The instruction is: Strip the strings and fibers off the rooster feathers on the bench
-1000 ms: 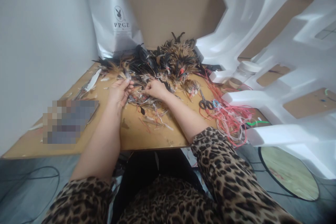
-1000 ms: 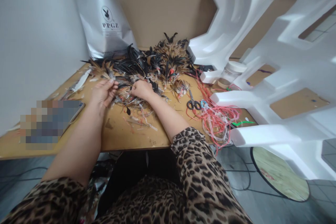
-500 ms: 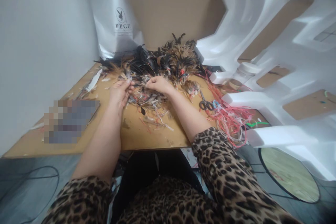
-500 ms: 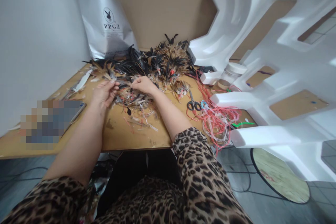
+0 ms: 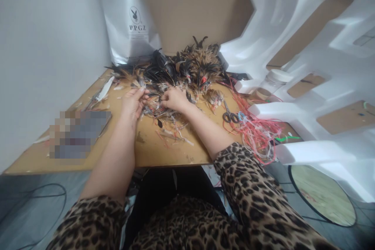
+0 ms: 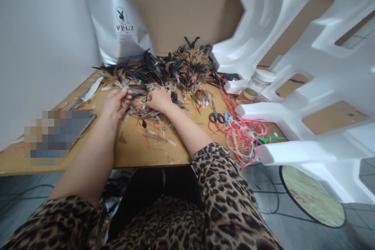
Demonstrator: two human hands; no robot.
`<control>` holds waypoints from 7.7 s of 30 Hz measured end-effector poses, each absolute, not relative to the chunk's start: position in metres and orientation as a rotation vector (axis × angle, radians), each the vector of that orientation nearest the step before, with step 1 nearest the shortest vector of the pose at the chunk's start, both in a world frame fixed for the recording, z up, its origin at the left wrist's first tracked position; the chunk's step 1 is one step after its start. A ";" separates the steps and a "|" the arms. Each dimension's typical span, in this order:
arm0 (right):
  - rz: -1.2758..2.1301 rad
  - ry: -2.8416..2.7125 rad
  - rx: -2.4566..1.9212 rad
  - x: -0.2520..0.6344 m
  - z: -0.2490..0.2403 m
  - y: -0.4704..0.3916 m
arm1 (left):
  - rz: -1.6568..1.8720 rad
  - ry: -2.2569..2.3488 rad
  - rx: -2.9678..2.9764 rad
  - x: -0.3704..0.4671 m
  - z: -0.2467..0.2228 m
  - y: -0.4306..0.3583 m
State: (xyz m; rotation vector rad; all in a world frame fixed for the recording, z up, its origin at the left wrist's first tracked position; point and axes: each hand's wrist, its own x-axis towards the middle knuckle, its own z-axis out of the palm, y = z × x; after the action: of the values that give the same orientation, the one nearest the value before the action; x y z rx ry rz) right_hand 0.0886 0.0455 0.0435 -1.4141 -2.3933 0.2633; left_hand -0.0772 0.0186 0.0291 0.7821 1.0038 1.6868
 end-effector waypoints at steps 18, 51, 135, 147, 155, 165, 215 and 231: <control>1.321 -2.210 -0.718 0.115 0.067 0.059 | 1.786 0.994 0.719 -0.088 0.026 0.024; 1.968 -1.328 -0.535 0.103 0.034 0.071 | 1.537 0.922 0.817 -0.085 0.031 0.016; 1.316 -1.540 -0.709 0.074 0.040 0.049 | 1.392 1.064 1.132 -0.066 0.021 0.015; 1.285 -1.598 -0.716 0.076 0.043 0.048 | 1.388 1.064 1.251 -0.066 0.020 0.014; 1.173 -1.646 -0.830 0.074 0.040 0.050 | 1.347 1.166 1.216 -0.060 0.021 0.013; 1.180 -1.654 -0.816 0.075 0.041 0.049 | 1.392 1.085 1.154 -0.056 0.023 0.011; 0.269 -2.181 -0.993 0.113 0.034 0.010 | 1.190 1.082 1.115 -0.048 0.020 0.006; 0.990 -1.674 -0.893 0.108 0.023 0.030 | 1.144 1.184 1.336 -0.042 0.025 0.002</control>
State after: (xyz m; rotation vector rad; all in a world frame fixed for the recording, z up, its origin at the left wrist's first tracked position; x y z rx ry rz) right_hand 0.1079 0.0297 0.0233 -0.8935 -1.6744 0.9897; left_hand -0.0425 0.0019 0.0246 1.3355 1.1841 1.1441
